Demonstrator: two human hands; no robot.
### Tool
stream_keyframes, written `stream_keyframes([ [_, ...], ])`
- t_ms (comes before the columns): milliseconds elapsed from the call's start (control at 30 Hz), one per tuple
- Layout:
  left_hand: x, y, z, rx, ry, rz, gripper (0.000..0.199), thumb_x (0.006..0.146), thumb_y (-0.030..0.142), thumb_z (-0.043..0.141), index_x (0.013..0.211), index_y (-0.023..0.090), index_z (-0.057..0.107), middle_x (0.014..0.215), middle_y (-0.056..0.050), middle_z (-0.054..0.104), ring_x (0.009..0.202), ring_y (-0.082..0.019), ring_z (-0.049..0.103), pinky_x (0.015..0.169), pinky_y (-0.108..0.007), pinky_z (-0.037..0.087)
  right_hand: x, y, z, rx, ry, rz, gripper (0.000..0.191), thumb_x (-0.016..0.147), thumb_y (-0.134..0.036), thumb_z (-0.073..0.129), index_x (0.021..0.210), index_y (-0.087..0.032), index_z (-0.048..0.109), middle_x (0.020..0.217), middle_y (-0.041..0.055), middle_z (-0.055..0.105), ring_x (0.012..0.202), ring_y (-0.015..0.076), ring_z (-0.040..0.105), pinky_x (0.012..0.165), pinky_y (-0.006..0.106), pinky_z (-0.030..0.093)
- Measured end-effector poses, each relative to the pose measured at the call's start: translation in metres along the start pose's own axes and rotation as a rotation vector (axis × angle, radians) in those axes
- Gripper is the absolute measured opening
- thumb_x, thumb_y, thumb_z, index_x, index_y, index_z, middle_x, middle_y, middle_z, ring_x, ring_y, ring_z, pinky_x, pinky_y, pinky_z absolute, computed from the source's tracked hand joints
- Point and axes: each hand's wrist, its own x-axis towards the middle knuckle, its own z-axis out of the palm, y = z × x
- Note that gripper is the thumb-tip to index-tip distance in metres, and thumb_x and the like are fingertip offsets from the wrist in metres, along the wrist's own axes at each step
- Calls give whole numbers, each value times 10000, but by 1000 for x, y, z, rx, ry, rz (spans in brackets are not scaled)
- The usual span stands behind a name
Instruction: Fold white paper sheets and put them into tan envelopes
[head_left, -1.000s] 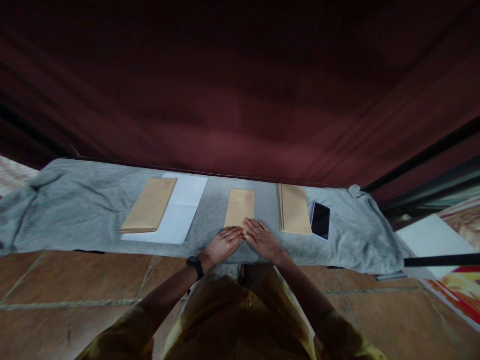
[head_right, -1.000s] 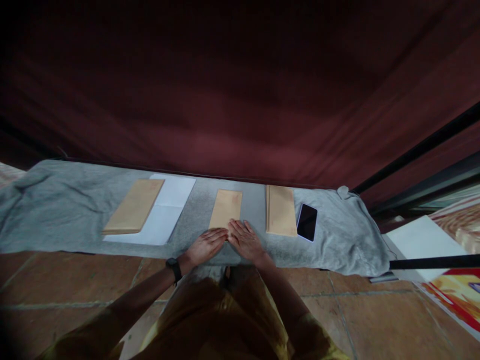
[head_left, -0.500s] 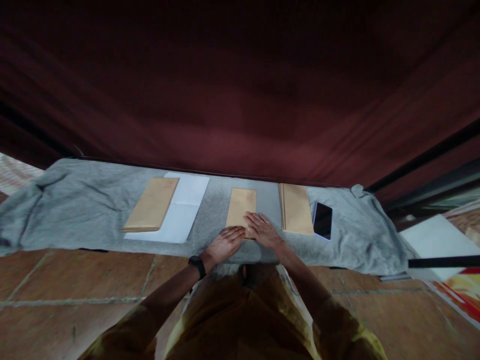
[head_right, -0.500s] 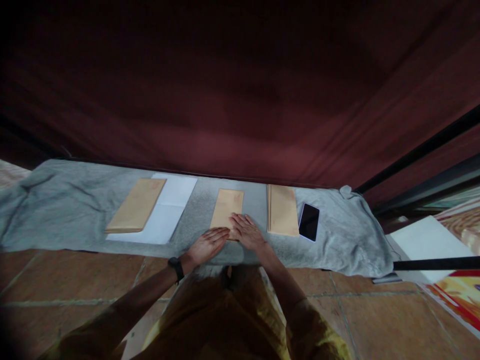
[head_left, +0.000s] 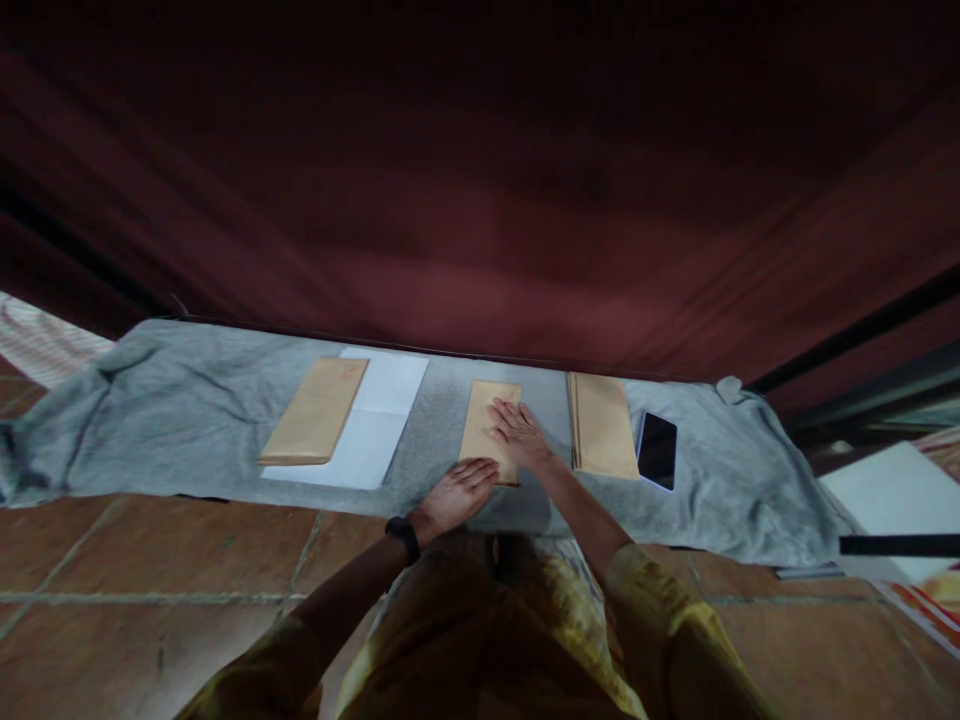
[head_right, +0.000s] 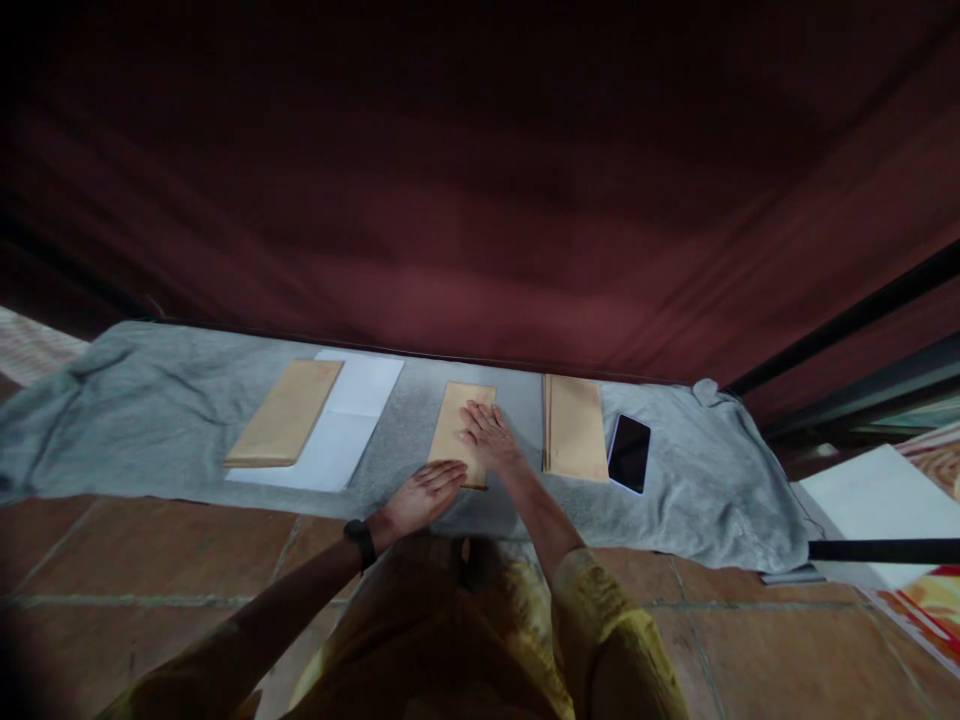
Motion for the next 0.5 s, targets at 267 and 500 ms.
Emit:
stream_keyframes([
  [267, -1, 0, 1, -9, 0, -7, 356, 1007, 167, 511, 1346, 184, 617, 1372, -124, 690, 1340, -231, 605, 1145, -429, 484, 8, -14, 2, 8, -9, -77, 539, 1093, -375, 375, 1613, -237, 365, 1692, 65, 317, 1557, 267, 329, 1292, 544, 223],
  [500, -1, -2, 6, -5, 10, 2, 316, 999, 162, 518, 1289, 169, 646, 1317, -128, 712, 1269, -236, 644, 1120, -429, 503, -1, -26, 2, 74, -73, -142, 497, 1118, -352, 297, 1601, -275, 386, 1684, 2, 344, 1562, 191, 313, 1306, 483, 220],
])
